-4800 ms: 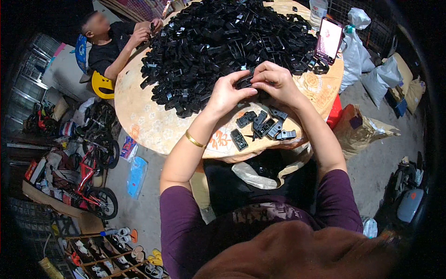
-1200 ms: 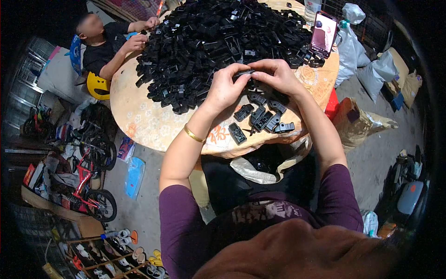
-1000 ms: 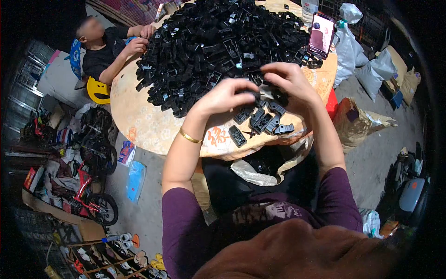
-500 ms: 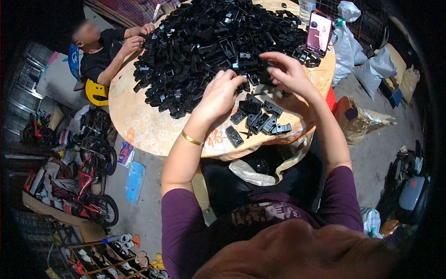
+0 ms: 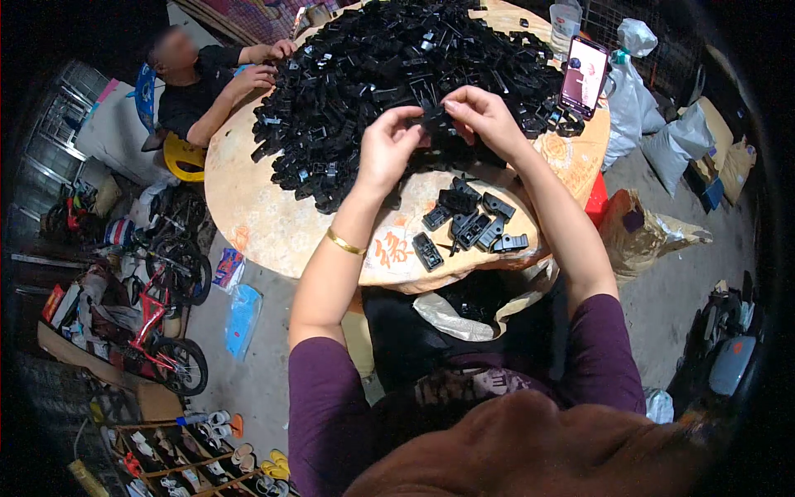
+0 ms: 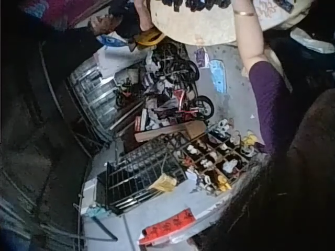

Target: The person assembles small black plastic components by hand at a round table.

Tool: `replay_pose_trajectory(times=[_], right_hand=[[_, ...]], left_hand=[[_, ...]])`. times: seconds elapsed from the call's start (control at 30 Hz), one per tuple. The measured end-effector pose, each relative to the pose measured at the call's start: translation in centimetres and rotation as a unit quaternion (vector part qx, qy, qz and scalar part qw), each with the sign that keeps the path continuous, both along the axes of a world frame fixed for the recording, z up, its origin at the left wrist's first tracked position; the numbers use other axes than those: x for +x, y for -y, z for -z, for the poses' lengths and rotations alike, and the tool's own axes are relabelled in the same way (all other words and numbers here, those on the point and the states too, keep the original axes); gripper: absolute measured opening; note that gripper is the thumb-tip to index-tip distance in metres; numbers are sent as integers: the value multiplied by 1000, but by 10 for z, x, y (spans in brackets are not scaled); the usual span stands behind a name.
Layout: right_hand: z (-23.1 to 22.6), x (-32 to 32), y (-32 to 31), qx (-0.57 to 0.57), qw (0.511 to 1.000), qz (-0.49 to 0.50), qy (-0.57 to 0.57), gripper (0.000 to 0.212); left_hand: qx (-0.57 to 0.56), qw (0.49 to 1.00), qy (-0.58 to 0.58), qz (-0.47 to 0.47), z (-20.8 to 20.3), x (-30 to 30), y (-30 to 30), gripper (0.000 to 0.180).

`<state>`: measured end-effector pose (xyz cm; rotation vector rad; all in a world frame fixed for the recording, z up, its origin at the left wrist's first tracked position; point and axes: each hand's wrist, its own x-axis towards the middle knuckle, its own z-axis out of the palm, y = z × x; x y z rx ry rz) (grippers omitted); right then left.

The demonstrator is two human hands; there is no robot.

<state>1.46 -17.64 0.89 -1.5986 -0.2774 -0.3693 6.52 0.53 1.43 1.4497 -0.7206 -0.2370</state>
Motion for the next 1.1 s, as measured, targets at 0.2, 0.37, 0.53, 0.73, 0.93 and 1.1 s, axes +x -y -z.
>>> replay_pose_trajectory(times=[0.2,0.37,0.53,0.73,0.93,1.1], right_hand=[[2,-7,-9,-41,998,49,2,23],[3,-5,-3,-16,999,-2,31,23],[-3,-11,-7,-18,999,-28,17,21],[6,-4,-9,-123,972,49,193,24],[5,-6,-14,-184,946,96,248,20],[9,-2,-12,-137,960,89,226,26]], left_hand=[[-45,999,-24,8,-2,-2,-1,34],[-70,995,-45,56,-5,1,-3,33],[-100,984,-103,104,-1,7,-5,25],[-81,972,-192,112,2,10,-4,28],[-34,980,-175,88,-2,5,-7,27],[-25,994,-87,66,-2,-11,2,33]])
